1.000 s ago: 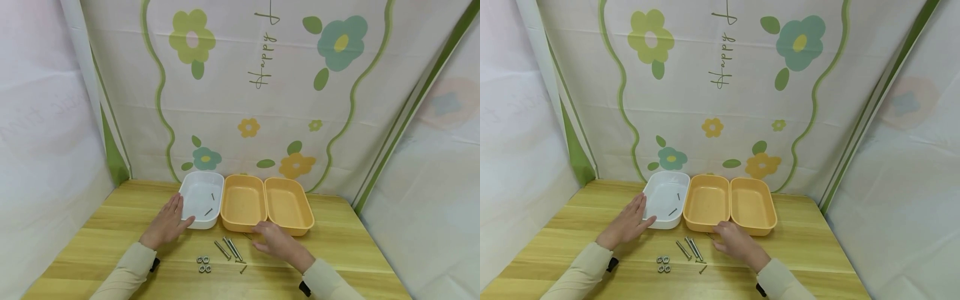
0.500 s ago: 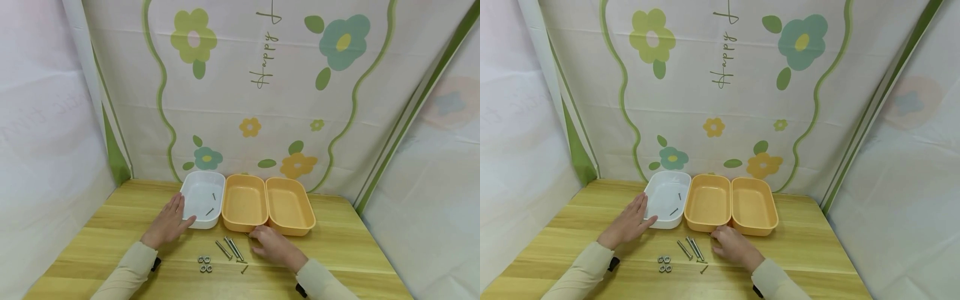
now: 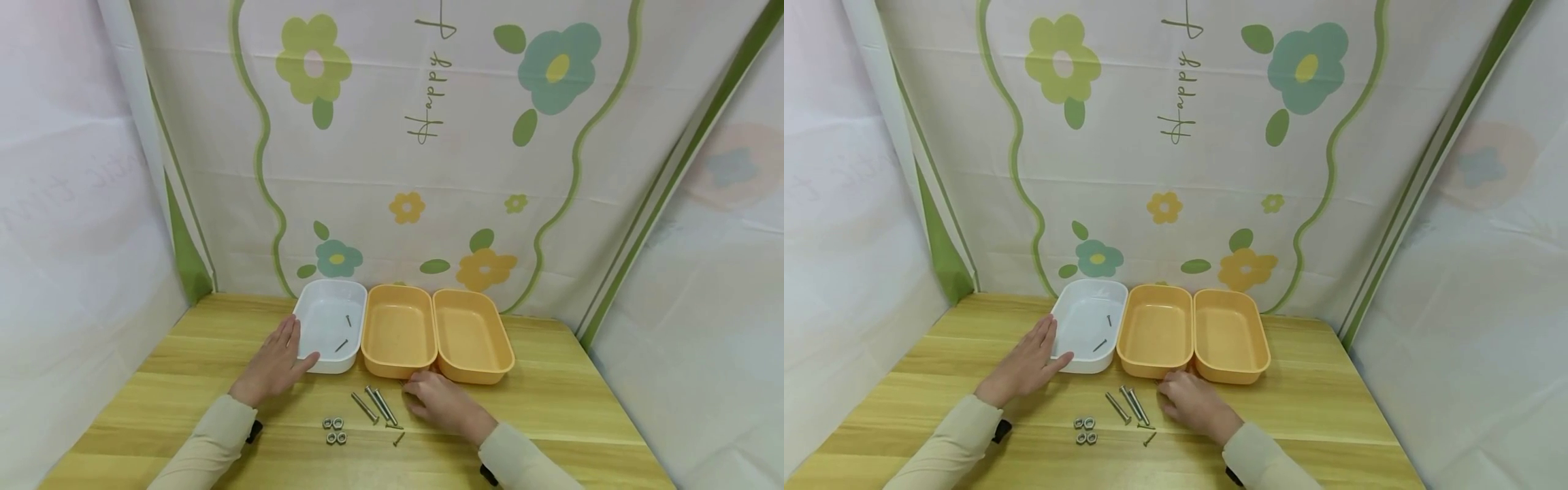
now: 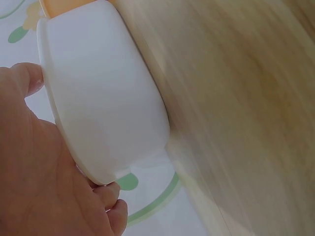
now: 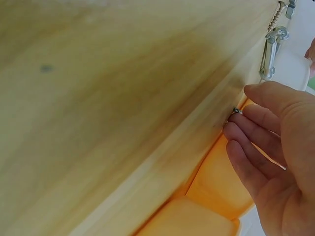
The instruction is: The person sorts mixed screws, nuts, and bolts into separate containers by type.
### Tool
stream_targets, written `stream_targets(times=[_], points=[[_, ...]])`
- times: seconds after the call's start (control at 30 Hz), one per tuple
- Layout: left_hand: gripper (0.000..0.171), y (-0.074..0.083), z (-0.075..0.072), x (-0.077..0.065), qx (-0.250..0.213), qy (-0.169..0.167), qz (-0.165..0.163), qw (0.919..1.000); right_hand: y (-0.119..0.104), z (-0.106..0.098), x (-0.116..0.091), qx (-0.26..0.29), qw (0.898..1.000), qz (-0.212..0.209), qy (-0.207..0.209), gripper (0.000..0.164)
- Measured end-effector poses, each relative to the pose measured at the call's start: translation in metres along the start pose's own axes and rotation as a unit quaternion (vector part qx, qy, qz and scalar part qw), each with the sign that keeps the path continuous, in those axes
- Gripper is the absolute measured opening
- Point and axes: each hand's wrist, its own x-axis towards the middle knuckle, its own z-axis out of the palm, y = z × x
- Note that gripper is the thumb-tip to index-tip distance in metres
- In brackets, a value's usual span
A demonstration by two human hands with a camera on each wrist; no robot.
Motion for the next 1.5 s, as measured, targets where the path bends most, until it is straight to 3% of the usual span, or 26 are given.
stream_targets(times=[0.23,0.43,0.73,0.97,1.2,1.5], points=[[0.091,0.001,0.002,0.001,-0.003,-0.001,0.000,1.0000,-0.002,0.005,0.006,-0.036,0.998,-0.018,0.045,0.009],[0.090,0.000,0.002,0.001,-0.001,0.002,-0.001,1.0000,-0.003,0.008,0.009,-0.047,0.998,-0.014,0.049,0.010],[0.090,0.001,0.001,0.001,0.001,0.004,0.002,1.0000,-0.007,0.008,0.010,-0.016,0.998,-0.016,0.063,0.006],[0.091,0.001,0.001,0.001,-0.001,0.002,-0.002,1.0000,-0.009,0.005,0.005,0.004,0.998,-0.019,0.053,0.015],[0.091,0.000,0.000,0.001,-0.001,-0.001,-0.002,1.0000,-0.006,-0.007,0.000,0.023,0.998,-0.026,0.057,0.016],[0.090,0.000,0.000,0.001,-0.001,-0.001,-0.004,1.0000,-0.005,-0.025,0.004,-0.027,0.993,-0.084,0.081,0.016]])
